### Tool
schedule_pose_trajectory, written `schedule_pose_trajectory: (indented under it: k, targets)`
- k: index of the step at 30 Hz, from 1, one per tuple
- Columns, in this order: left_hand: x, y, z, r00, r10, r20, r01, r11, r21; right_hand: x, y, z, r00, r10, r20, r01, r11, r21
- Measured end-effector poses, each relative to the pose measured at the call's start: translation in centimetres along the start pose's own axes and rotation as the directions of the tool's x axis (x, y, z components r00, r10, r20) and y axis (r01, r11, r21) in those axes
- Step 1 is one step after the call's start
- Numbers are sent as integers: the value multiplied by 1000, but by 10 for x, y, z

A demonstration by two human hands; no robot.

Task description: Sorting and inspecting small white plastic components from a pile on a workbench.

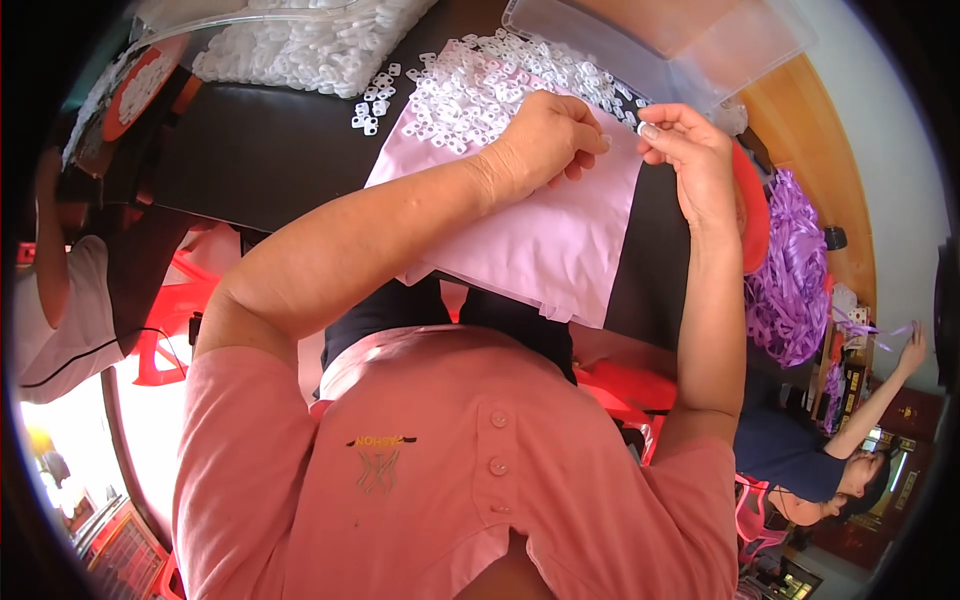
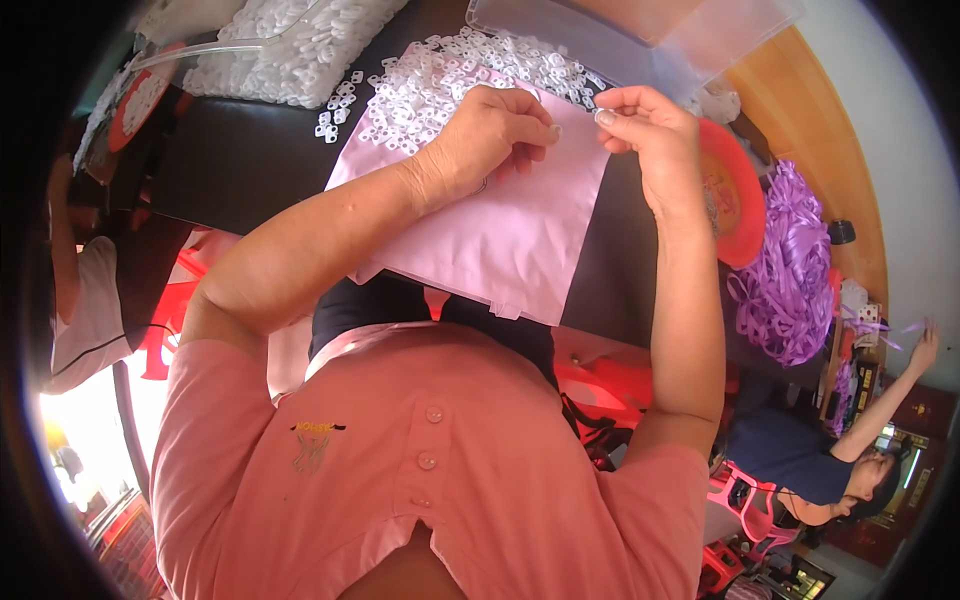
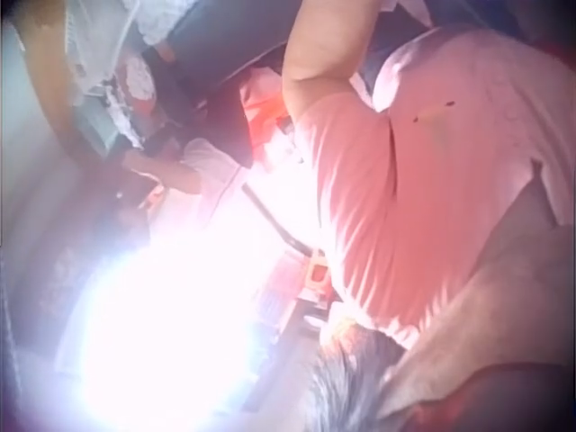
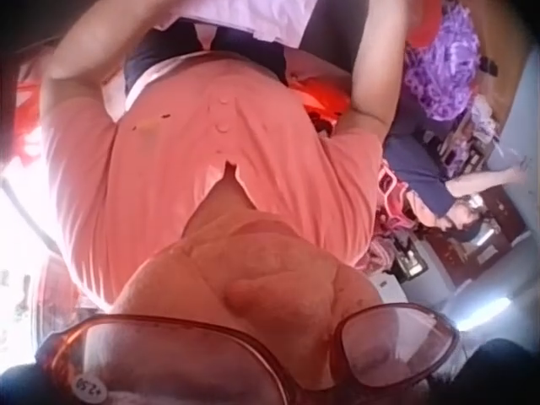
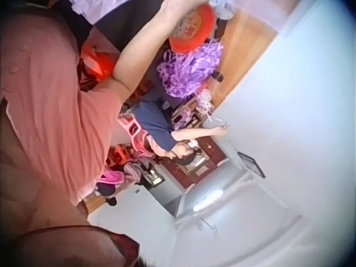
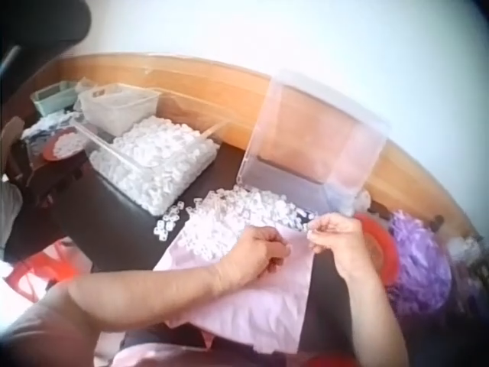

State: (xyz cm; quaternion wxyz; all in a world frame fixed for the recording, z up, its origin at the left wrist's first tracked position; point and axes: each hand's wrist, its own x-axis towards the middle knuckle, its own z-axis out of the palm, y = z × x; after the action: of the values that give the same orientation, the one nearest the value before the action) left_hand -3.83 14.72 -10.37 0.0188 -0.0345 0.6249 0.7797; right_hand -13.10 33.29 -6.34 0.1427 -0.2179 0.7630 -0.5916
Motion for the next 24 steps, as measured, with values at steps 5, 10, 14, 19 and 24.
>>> schedule_pose_trajectory:
  k: [5,10,14,19,24]
  targets:
    - [3,1,-2,1000,25,-5,-25,999,-26,-7,-8,19,996,-80,-42,80,997,-6]
    - [3,5,-4,998,39,-47,-43,995,-94,-16,4,29,990,-103,-96,109,992,60]
    - [1,9,-3,996,59,-62,-64,994,-93,-20,2,29,989,-135,-57,145,966,213]
    - [-1,12,-1,995,58,-84,-65,995,-81,-20,5,23,992,-118,-45,125,953,275]
    - [-3,12,0,993,82,-82,-85,996,-32,-22,2,24,989,-141,-51,150,942,300]
